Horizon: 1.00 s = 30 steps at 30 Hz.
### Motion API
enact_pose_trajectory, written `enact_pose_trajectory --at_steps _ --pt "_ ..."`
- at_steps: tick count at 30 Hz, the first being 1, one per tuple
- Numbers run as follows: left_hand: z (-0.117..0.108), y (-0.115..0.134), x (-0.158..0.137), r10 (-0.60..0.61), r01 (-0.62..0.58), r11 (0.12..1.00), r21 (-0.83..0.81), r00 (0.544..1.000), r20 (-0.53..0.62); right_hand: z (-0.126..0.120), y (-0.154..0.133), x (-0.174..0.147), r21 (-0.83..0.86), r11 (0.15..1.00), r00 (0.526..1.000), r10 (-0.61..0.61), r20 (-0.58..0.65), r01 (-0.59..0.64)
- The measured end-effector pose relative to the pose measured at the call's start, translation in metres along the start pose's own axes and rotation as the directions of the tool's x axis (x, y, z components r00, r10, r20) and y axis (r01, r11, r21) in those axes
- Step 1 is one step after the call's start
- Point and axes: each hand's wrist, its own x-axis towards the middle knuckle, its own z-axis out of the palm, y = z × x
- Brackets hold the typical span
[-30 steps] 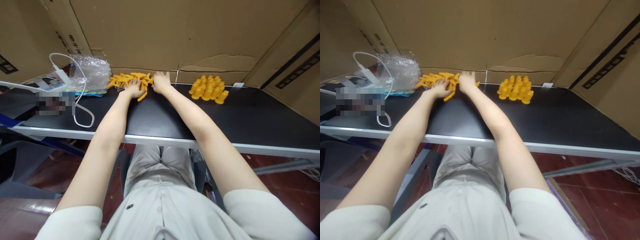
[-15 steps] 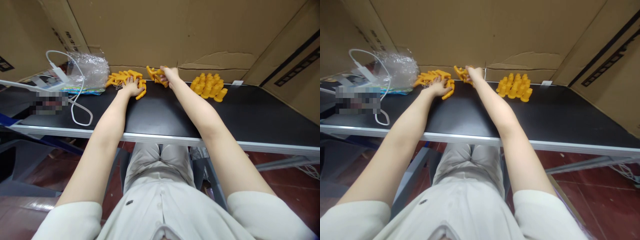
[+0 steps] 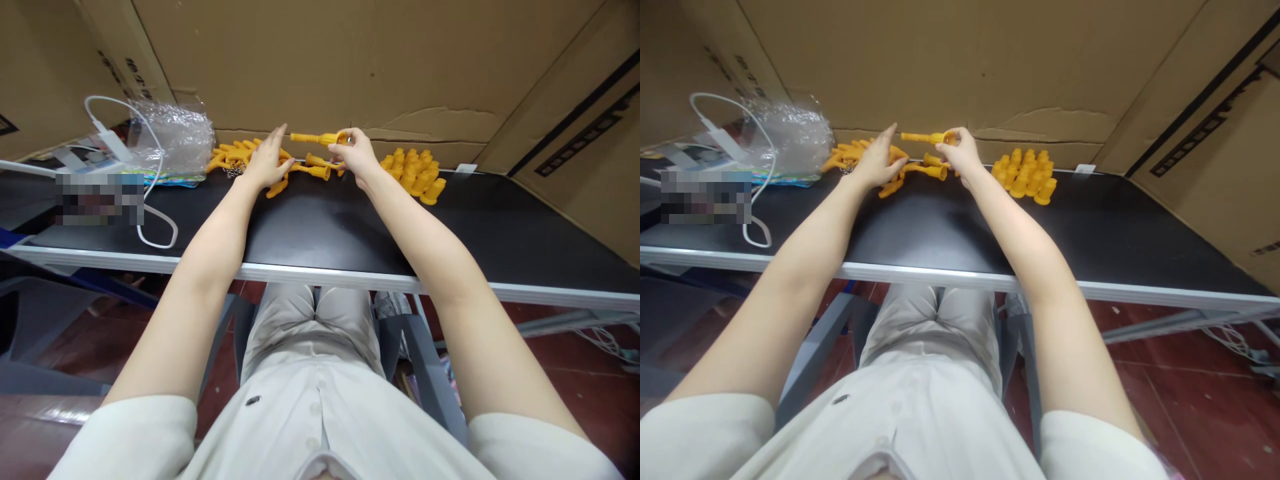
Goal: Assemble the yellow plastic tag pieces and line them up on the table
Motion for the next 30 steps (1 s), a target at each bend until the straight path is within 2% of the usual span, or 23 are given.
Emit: enact_pose_trajectory --at_steps 3,7,13,17,20,25,28,30 --pt "-0.001 0.017 -0.003 0.090 -0.090 0.995 -0.035 0.996 0.006 -0.007 0.005 -0.004 -0.045 0.998 0.997 -0.046 0.064 0.049" --pt "0.002 0.030 -0.005 0.114 -0.113 0.993 -0.032 0.993 0.027 -0.016 0.003 -0.006 -0.116 0.986 0.985 -0.102 0.138 0.118" --pt "0.003 0.028 -0.003 0.106 -0.107 0.994 0.029 0.994 0.041 -0.032 0.003 -0.005 -0.170 0.954 0.933 -0.185 0.309 0.245" --pt "0.002 0.030 -0.002 0.048 -0.047 0.996 0.080 0.999 -0.003 -0.039 0.012 0.008 -0.246 0.906 0.904 -0.251 0.346 0.346" --pt "0.004 0.027 0.000 0.055 -0.052 0.996 0.072 0.998 -0.035 -0.041 0.016 0.015 -0.324 0.854 0.887 -0.284 0.364 0.407" --pt "0.007 0.024 0.000 0.108 -0.106 0.994 0.035 0.992 -0.059 -0.037 0.012 0.008 -0.349 0.877 0.903 -0.185 0.388 0.330" --pt "0.004 0.033 -0.003 0.100 -0.098 0.994 0.048 0.994 -0.048 -0.033 0.009 0.001 -0.375 0.886 0.912 -0.113 0.395 0.273" --pt "0.002 0.040 -0.006 0.096 -0.094 0.994 0.053 0.995 -0.040 -0.032 0.010 -0.002 -0.406 0.872 0.917 -0.110 0.382 0.274"
